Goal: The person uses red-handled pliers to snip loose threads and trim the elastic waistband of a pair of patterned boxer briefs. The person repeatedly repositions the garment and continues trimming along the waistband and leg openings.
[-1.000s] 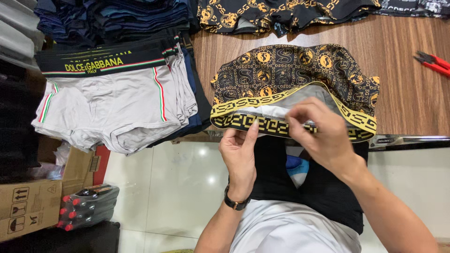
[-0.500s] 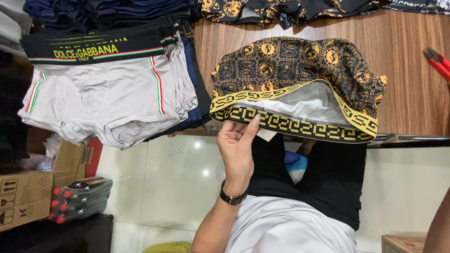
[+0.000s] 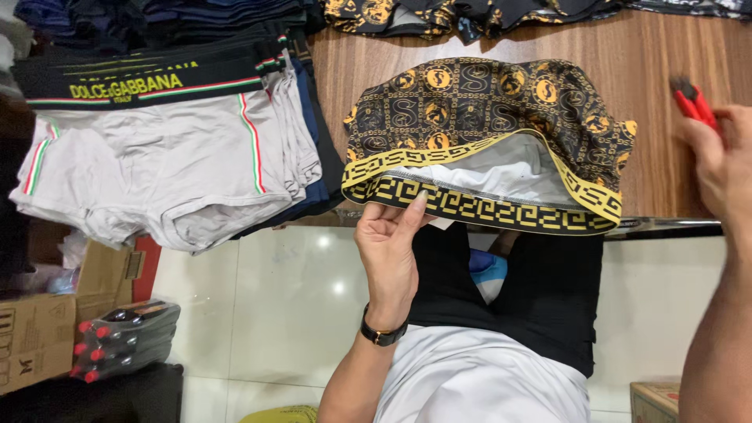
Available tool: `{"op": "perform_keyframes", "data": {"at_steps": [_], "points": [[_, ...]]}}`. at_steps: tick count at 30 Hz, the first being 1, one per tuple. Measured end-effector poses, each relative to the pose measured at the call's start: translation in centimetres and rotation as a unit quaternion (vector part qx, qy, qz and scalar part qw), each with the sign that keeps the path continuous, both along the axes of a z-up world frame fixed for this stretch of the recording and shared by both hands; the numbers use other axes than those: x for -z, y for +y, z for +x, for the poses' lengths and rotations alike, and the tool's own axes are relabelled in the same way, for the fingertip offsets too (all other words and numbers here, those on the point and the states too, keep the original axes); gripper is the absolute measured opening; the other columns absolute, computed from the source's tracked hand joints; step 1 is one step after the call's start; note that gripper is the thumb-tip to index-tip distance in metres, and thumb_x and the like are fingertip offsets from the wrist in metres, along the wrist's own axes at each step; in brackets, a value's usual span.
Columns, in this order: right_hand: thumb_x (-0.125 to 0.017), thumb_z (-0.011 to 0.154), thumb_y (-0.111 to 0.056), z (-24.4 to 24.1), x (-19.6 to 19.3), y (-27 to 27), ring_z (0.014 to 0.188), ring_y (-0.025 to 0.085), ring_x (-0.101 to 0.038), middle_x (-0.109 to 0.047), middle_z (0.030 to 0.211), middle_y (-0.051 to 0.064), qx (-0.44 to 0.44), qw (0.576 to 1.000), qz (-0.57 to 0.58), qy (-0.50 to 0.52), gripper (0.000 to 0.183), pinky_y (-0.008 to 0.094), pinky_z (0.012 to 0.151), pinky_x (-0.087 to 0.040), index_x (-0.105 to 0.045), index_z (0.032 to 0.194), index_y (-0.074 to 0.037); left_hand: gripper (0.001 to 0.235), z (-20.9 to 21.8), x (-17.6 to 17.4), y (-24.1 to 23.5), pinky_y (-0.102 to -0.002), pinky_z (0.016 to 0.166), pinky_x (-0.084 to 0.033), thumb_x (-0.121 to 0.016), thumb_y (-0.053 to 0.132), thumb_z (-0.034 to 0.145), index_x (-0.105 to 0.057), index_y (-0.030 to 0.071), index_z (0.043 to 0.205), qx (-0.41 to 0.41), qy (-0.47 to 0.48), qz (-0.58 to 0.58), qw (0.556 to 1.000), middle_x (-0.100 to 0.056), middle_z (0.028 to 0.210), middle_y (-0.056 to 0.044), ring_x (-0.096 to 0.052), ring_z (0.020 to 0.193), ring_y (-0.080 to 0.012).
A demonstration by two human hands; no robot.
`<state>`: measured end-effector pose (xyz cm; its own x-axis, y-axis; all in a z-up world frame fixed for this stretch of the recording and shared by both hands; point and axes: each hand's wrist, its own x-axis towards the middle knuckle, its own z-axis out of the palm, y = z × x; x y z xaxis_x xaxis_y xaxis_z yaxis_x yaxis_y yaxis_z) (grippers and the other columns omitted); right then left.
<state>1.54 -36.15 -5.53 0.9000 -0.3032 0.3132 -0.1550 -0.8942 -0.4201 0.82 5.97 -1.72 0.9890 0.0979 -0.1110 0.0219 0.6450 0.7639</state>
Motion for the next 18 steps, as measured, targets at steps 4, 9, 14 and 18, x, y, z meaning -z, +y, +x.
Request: {"op": "perform_keyframes", "data": {"at_steps": [4, 9, 14, 18], "points": [[-0.074, 0.113, -0.013, -0.1, -3.4, 3.4, 0.104, 0.035, -0.065, -0.064, 0.119, 0.026, -0.014, 0.989, -0.145, -0.019, 0.022, 0.042, 0.086, -0.053, -0.066, 0.120, 0.006, 0.016, 0.0, -0.1, -0.1, -0.035, 0.084, -0.064, -0.073, -0.002, 0.095, -0.067, -0.002, 0.110, 0.000, 0.004, 0.009, 1.000, -0.075, 0.106, -0.012, -0.073, 0.093, -0.0163], [-0.068, 0.117, -0.009, 0.3, -6.0, 5.5, 0.098, 0.028, -0.065, -0.064, 0.113, 0.019, -0.015, 0.996, -0.077, -0.043, 0.016, 0.037, 0.084, -0.053, -0.059, 0.119, 0.004, 0.019, 0.0, -0.2, -0.1, -0.035, 0.085, -0.064, -0.072, -0.002, 0.096, -0.067, -0.002, 0.114, -0.001, 0.009, 0.015, 1.000, -0.075, 0.108, -0.012, -0.073, 0.094, -0.0162], [-0.056, 0.118, -0.003, -1.6, -8.6, 11.2, 0.091, 0.018, -0.062, -0.061, 0.110, 0.013, -0.099, 0.977, 0.169, -0.085, 0.017, 0.030, 0.080, -0.052, -0.050, 0.133, 0.003, 0.022, -0.1, -0.2, -0.4, -0.034, 0.085, -0.063, -0.070, -0.002, 0.095, -0.068, 0.000, 0.117, 0.000, 0.012, 0.010, 1.000, -0.075, 0.110, -0.011, -0.073, 0.095, -0.0149], [-0.064, 0.099, -0.001, -3.7, -8.4, 19.1, 0.092, 0.026, -0.072, -0.068, 0.105, 0.016, -0.234, 0.955, 0.179, 0.015, 0.028, 0.037, 0.078, -0.058, -0.056, 0.125, -0.002, 0.018, 0.1, 0.0, -0.3, -0.036, 0.087, -0.064, -0.070, -0.003, 0.098, -0.067, -0.001, 0.115, 0.011, 0.003, 0.005, 1.000, -0.075, 0.111, -0.011, -0.073, 0.096, -0.0164]]}}
